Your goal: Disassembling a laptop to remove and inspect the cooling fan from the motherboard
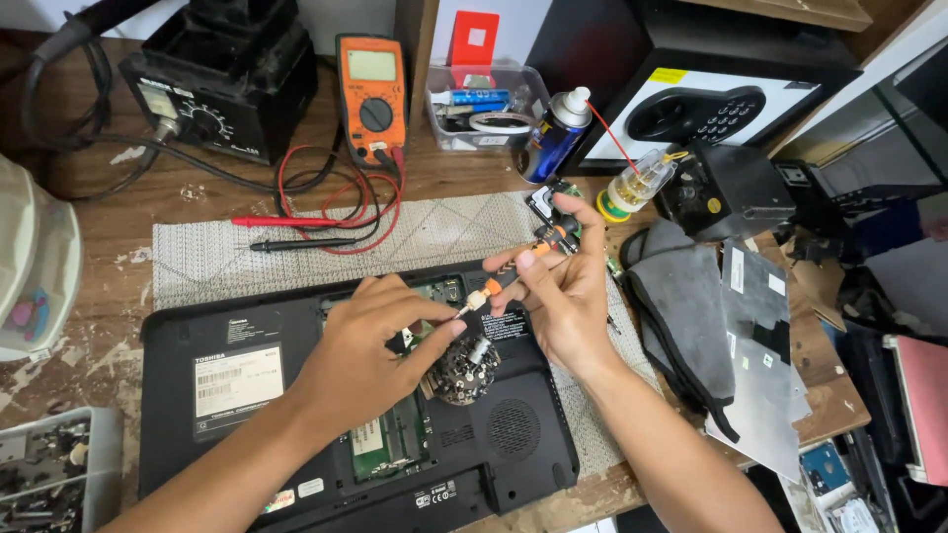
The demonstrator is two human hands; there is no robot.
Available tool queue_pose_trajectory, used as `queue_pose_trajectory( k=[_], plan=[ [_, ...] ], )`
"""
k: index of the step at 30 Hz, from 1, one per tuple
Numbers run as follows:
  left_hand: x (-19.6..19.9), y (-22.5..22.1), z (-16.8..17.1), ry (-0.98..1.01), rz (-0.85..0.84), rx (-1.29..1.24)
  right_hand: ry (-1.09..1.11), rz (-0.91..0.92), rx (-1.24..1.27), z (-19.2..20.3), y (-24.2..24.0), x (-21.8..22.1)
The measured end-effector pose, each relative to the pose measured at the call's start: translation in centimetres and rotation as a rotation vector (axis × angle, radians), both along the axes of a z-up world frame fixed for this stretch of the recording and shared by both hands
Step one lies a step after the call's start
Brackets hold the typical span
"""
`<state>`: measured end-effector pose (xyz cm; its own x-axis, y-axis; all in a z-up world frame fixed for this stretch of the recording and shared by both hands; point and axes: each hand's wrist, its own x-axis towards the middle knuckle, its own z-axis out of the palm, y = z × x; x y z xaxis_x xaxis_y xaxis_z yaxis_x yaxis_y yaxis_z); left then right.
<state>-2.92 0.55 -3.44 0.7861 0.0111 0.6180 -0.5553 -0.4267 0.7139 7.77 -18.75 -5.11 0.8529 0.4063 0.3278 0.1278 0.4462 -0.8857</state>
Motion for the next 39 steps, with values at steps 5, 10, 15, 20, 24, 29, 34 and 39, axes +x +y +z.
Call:
queue_pose_trajectory(
  k=[5,10,15,20,24,29,34,39],
  plan=[
    [0.1,0.0,-0.2,0.001,0.017,-0.029,-0.087,-0.014,-0.017,-0.1,0.0,0.2],
    [0.1,0.1,-0.3,0.021,0.033,-0.010,-0.239,-0.054,-0.102,0.1,-0.2,0.0],
    [0.4,0.3,-0.9,0.061,0.025,0.038,-0.443,-0.050,-0.133,0.5,-0.1,-0.5],
    [0.3,0.3,-0.5,0.057,0.018,0.057,-0.540,-0.024,-0.123,0.5,-0.8,-0.3],
    [0.3,0.2,-0.9,0.067,0.017,0.100,-0.593,-0.007,-0.140,0.6,-1.0,-0.2],
    [0.1,0.1,-0.5,0.025,0.010,0.112,-0.653,-0.014,-0.140,0.8,-1.3,0.0],
    [0.2,0.0,-0.6,-0.009,0.010,0.156,-0.773,-0.034,-0.161,0.4,-1.5,0.3],
    [0.5,0.2,-0.6,-0.113,0.036,0.309,-0.917,-0.031,-0.170,1.6,-1.3,-0.6]
  ],
)
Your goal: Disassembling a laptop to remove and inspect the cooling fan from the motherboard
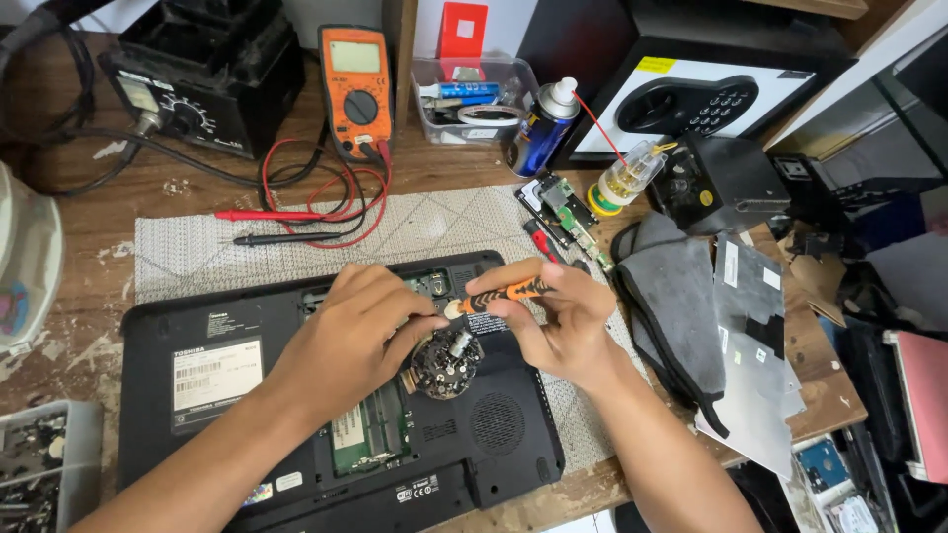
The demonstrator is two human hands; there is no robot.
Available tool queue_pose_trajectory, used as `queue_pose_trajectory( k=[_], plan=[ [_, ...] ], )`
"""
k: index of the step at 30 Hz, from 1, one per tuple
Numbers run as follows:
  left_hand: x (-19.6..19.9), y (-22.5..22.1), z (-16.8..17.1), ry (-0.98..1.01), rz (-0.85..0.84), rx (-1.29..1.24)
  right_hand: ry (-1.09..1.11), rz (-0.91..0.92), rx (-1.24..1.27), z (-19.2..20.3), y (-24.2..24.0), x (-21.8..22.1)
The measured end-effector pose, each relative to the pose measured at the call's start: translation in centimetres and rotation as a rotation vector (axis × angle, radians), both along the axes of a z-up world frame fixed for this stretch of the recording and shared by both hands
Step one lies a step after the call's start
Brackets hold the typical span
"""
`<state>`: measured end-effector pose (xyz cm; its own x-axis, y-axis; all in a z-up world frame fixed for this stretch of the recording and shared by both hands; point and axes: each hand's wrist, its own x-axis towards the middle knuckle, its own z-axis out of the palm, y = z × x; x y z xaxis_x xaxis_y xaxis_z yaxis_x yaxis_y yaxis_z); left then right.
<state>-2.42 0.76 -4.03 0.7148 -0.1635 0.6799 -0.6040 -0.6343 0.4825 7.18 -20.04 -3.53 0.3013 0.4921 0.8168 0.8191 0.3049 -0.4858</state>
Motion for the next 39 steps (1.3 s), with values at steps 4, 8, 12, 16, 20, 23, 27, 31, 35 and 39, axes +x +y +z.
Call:
queue_pose_trajectory(
  k=[4,8,12,16,20,23,27,31,35,39],
  plan=[
    [0.1,-0.2,0.0,-0.008,0.010,-0.010,0.003,-0.023,-0.016,-0.2,-0.4,0.6],
    [0.2,-0.1,0.0,-0.024,0.028,-0.063,0.104,0.015,0.080,0.9,-0.3,0.8],
    [0.6,0.0,-0.3,0.011,0.056,-0.214,0.171,-0.057,0.115,0.9,-1.2,1.8],
    [0.6,0.0,0.0,0.058,0.050,-0.310,0.192,-0.089,0.105,0.8,-0.9,1.6],
    [0.4,-0.3,0.3,0.114,0.012,-0.397,0.243,-0.097,0.106,0.7,-0.7,1.2],
    [0.2,-0.4,0.3,0.149,-0.019,-0.457,0.286,-0.085,0.109,0.7,-0.2,0.7],
    [0.1,-0.3,0.5,0.179,-0.070,-0.502,0.345,-0.036,0.128,0.4,0.4,0.1],
    [0.0,-0.4,0.7,0.190,-0.088,-0.504,0.344,-0.054,0.107,0.2,0.8,-0.2],
    [0.0,-0.4,0.9,0.191,-0.103,-0.534,0.362,-0.038,0.104,0.2,0.7,-0.1],
    [0.1,-0.5,0.6,0.207,-0.111,-0.538,0.411,-0.011,0.116,-0.3,0.7,0.0]
  ],
)
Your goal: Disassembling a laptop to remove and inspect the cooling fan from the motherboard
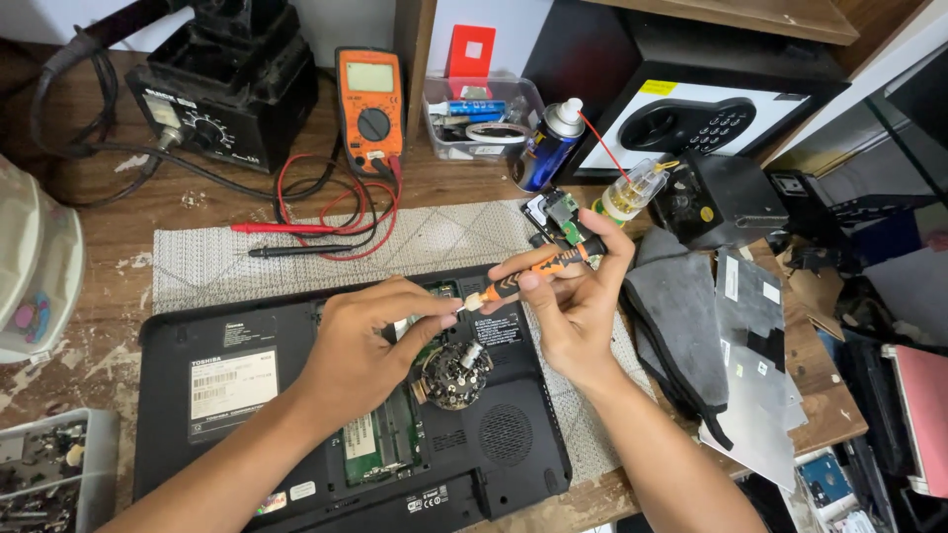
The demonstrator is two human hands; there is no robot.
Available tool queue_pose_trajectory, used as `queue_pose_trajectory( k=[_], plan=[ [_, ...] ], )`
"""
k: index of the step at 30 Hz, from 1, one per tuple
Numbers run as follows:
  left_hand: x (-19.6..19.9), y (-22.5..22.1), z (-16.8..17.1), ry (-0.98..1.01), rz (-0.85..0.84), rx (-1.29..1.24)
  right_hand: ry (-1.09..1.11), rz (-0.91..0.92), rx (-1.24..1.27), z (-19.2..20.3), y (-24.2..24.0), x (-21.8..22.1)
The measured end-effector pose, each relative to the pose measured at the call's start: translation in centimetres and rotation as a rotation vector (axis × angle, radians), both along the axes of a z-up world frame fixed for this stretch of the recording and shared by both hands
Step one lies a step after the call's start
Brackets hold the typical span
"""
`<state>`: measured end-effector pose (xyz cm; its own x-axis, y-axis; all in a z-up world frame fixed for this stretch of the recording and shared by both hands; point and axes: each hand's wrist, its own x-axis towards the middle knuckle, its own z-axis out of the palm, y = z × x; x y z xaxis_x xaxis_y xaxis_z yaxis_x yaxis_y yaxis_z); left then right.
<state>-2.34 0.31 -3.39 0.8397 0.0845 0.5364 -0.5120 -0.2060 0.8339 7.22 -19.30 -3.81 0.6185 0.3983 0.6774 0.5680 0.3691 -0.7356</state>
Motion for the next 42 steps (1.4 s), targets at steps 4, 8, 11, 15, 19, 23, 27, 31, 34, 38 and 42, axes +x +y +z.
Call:
queue_pose_trajectory(
  k=[4,8,11,15,19,23,27,31,34,38,42],
  plan=[
    [-0.1,0.0,0.4,0.009,-0.007,-0.010,0.023,-0.017,-0.001,0.0,0.1,0.0],
    [-0.1,0.0,0.4,0.013,-0.005,-0.005,0.073,0.025,0.039,-0.3,-0.1,0.4],
    [-0.1,0.1,0.1,0.021,-0.017,-0.016,0.065,0.034,0.028,-0.3,-0.1,0.4],
    [0.0,0.1,-0.2,0.023,-0.013,-0.007,0.034,0.049,-0.003,-0.3,-0.1,0.5],
    [0.1,0.1,-0.3,0.031,-0.005,0.009,0.025,0.071,-0.013,0.0,0.1,0.5],
    [0.2,0.2,-0.3,0.009,-0.004,0.028,0.063,0.095,-0.005,-0.3,0.1,0.7],
    [0.2,0.2,-0.2,-0.014,0.002,0.054,0.079,0.091,0.019,-0.7,0.3,1.0],
    [0.2,0.4,-0.4,-0.007,-0.010,0.059,0.090,0.084,-0.004,-0.8,0.4,1.1],
    [0.1,0.3,-0.4,0.011,0.008,0.065,0.117,0.110,-0.045,-0.8,0.2,1.1],
    [0.0,0.3,-0.4,-0.011,0.027,0.080,0.080,0.108,-0.038,-1.0,0.1,1.0],
    [-0.1,0.3,-0.2,-0.013,0.029,0.085,0.062,0.125,-0.033,-1.0,0.1,1.1]
  ],
)
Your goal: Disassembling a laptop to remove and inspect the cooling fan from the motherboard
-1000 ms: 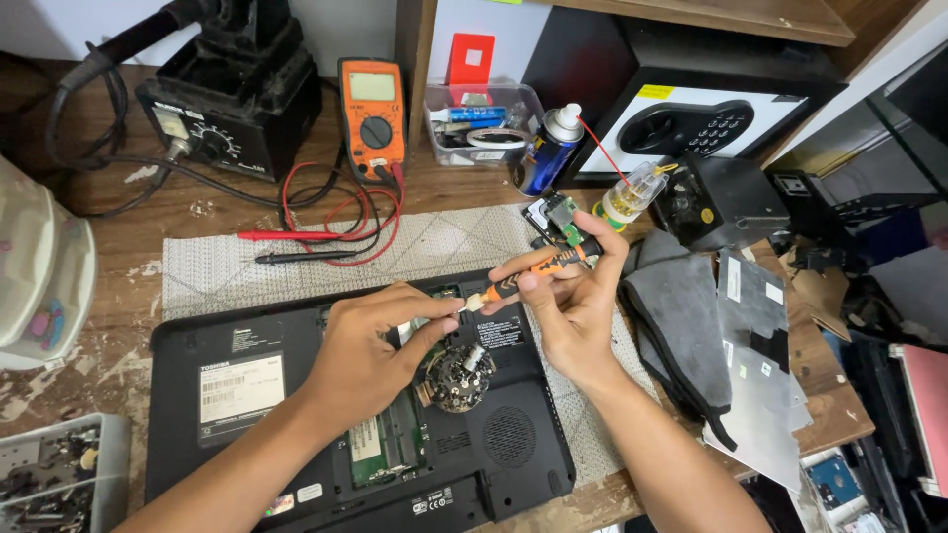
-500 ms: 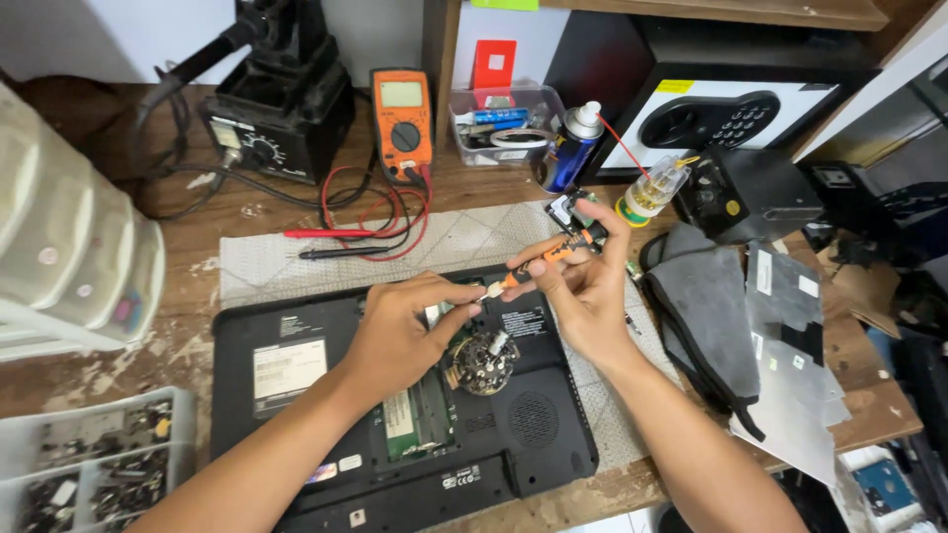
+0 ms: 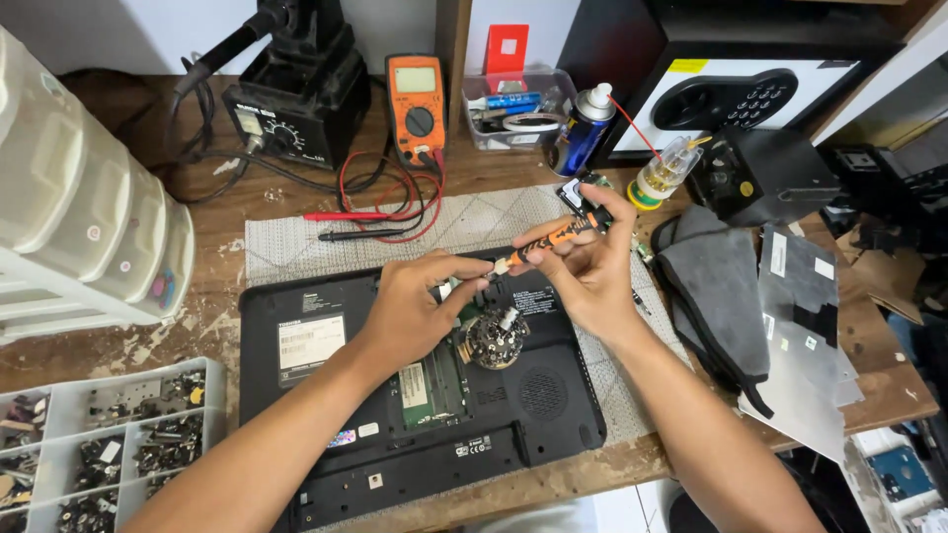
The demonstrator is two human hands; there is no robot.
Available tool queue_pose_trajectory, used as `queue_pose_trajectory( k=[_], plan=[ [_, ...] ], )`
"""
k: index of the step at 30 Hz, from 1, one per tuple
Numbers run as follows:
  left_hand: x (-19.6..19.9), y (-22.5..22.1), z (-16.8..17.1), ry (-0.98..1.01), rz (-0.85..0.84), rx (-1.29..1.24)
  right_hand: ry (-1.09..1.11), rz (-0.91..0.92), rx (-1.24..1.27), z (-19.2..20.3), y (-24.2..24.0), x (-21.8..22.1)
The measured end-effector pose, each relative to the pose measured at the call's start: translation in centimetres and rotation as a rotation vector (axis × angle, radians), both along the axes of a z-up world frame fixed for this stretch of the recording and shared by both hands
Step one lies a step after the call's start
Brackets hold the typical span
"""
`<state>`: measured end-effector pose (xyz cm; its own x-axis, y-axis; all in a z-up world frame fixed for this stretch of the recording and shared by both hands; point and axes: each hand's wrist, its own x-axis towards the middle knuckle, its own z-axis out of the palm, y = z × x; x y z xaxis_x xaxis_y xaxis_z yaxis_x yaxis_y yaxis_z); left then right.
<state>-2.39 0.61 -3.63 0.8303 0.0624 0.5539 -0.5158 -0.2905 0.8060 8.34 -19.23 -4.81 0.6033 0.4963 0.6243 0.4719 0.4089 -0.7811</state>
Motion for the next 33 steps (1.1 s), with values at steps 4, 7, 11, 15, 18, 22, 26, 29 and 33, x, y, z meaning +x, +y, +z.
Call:
queue_pose_trajectory(
  k=[4,7,11,15,18,22,26,29,33],
  plan=[
    [-0.1,0.0,0.0,0.032,0.002,0.016,-0.008,0.003,-0.019,0.2,-0.3,0.0],
    [-0.4,-0.1,0.4,0.076,0.002,0.029,-0.049,-0.004,-0.041,0.2,-0.3,0.1],
    [-0.2,-0.1,0.7,0.089,-0.023,0.100,-0.127,-0.040,-0.046,1.3,-0.3,0.2],
    [0.2,0.0,-0.1,0.045,0.034,0.233,-0.210,-0.143,-0.057,2.1,-1.5,1.1],
    [0.8,-0.3,0.6,0.013,0.018,0.355,-0.281,-0.203,-0.103,1.8,-2.3,2.5],
    [3.0,0.5,-0.1,0.081,-0.051,0.472,-0.281,-0.254,-0.144,0.6,-2.5,3.5],
    [5.5,0.4,-1.2,0.123,-0.055,0.653,-0.304,-0.316,-0.195,0.4,-2.2,3.6],
    [6.6,0.3,-2.5,0.097,-0.041,0.728,-0.302,-0.326,-0.209,0.2,-2.0,3.7],
    [7.3,0.8,-3.4,0.059,-0.045,0.767,-0.312,-0.332,-0.231,-0.3,-1.7,4.2]
  ],
)
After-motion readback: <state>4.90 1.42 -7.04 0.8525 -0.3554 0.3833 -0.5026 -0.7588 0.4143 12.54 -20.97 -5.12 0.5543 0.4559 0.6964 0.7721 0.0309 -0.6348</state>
